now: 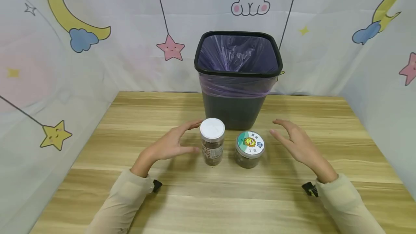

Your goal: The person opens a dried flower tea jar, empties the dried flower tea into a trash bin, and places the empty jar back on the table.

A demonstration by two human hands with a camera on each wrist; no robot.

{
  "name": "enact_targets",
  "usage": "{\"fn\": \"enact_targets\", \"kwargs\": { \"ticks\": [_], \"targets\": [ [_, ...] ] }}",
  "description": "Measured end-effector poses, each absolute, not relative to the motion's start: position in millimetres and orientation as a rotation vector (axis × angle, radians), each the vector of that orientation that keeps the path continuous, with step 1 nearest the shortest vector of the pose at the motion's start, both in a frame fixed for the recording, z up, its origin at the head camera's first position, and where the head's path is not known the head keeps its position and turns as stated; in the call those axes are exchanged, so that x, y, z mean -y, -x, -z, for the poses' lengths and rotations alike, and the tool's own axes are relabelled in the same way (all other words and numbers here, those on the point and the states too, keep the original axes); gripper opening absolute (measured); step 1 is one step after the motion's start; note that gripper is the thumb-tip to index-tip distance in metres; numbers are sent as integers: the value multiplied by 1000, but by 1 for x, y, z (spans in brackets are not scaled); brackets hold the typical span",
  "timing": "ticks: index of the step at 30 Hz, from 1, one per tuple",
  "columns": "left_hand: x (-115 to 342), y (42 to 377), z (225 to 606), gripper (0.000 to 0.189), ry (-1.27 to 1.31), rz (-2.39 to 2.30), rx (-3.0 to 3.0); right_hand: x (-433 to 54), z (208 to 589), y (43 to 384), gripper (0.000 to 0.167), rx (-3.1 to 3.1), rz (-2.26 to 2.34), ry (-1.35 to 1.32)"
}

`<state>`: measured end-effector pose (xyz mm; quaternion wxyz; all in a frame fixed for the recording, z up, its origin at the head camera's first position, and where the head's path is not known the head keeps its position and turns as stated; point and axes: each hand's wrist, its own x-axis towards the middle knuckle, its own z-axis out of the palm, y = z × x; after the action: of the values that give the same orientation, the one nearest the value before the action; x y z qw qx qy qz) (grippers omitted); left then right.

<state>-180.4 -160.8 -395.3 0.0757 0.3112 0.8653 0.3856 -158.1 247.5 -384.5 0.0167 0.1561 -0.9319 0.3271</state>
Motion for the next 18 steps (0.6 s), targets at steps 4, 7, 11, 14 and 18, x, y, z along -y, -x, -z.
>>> {"fn": "enact_targets", "kwargs": {
  "ticks": [4, 7, 11, 14, 18],
  "targets": [
    [156, 180, 396, 89, -932, -1218, -2538, -242, 377, 155, 57, 2886, -1054, -468],
    [153, 179, 397, 92, -946, -1263, -2495, -235, 370, 153, 55, 2873, -1094, -463],
    [147, 180, 401, 96, -959, -1327, -2440, -222, 359, 153, 52, 2838, -1145, -488],
    [142, 180, 405, 100, -941, -1360, -2413, -211, 352, 153, 48, 2807, -1194, -530],
    [135, 179, 408, 105, -962, -1401, -2386, -194, 343, 153, 44, 2779, -1249, -621]
  ]
}}
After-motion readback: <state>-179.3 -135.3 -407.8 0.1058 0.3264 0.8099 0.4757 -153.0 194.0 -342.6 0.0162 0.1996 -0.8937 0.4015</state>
